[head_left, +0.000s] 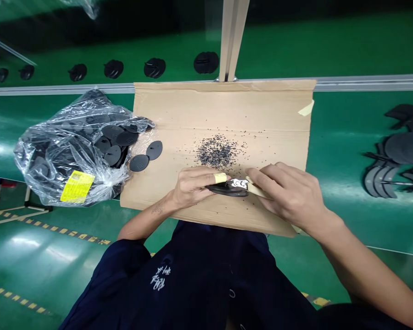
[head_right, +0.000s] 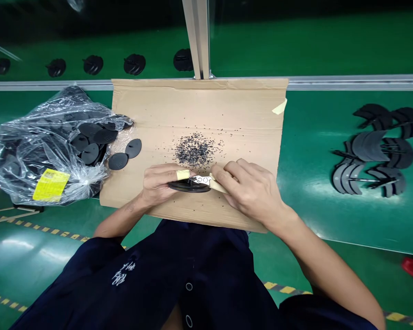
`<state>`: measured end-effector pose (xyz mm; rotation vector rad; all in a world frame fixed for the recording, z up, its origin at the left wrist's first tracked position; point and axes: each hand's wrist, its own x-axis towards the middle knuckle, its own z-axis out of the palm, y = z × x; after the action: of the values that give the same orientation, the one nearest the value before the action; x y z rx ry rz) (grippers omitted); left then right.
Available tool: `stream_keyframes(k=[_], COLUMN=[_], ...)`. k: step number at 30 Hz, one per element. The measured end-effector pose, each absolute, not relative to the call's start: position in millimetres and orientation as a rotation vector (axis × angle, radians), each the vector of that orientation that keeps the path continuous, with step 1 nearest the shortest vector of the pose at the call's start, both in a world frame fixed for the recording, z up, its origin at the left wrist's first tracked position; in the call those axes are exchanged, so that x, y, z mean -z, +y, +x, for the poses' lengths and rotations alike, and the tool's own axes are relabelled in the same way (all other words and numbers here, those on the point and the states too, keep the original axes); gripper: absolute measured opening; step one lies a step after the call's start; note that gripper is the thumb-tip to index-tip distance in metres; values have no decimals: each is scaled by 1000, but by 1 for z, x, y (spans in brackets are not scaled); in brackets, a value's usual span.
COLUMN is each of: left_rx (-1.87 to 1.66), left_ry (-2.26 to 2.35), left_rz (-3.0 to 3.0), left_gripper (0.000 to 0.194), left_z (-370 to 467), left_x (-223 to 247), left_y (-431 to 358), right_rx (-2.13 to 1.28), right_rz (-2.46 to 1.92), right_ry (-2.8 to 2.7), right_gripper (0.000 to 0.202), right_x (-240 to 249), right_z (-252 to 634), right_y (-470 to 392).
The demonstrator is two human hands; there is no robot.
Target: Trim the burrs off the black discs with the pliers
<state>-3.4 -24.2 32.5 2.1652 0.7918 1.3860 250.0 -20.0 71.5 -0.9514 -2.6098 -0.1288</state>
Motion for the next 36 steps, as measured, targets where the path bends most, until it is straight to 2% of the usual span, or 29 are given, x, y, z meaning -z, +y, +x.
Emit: stream_keyframes(k=[5, 11, 16, 21, 24, 28, 33, 36], left_rx=[-1376, -1322, -1136, -1005, -914, -852, -736, -538], left_ry=[824, 849, 903, 1015, 1036, 988, 1089, 1284], left_rz=[2110, 2103, 2312, 2228, 1928, 1869, 2454, 2720], left_gripper=[22, 22, 23, 24, 37, 58, 50, 44], left_z=[-1, 1, 2, 3, 0, 9, 63, 106], left_x=[-26, -29, -33, -32, -36, -50, -68, -69], left_y=[-30, -33, -26, -11, 3, 37, 124, 183], right_rx=[229, -151, 50, 6, -13, -50, -165, -295], right_rz=[-918, -1025, -1129, -1228, -1308, -1374, -1374, -1409], right_ry=[-2586, -2501, -2495, -2519, -2499, -2450, -2369, -2304], right_gripper=[18, 18, 16, 27, 39, 38, 47, 52], right_x=[-70, -54, -53, -51, -39, -17, -3, -4], right_z=[246, 252, 253, 271, 287, 294, 297, 303], right_y=[-21, -22, -18, -20, -28, -45, -59, -66])
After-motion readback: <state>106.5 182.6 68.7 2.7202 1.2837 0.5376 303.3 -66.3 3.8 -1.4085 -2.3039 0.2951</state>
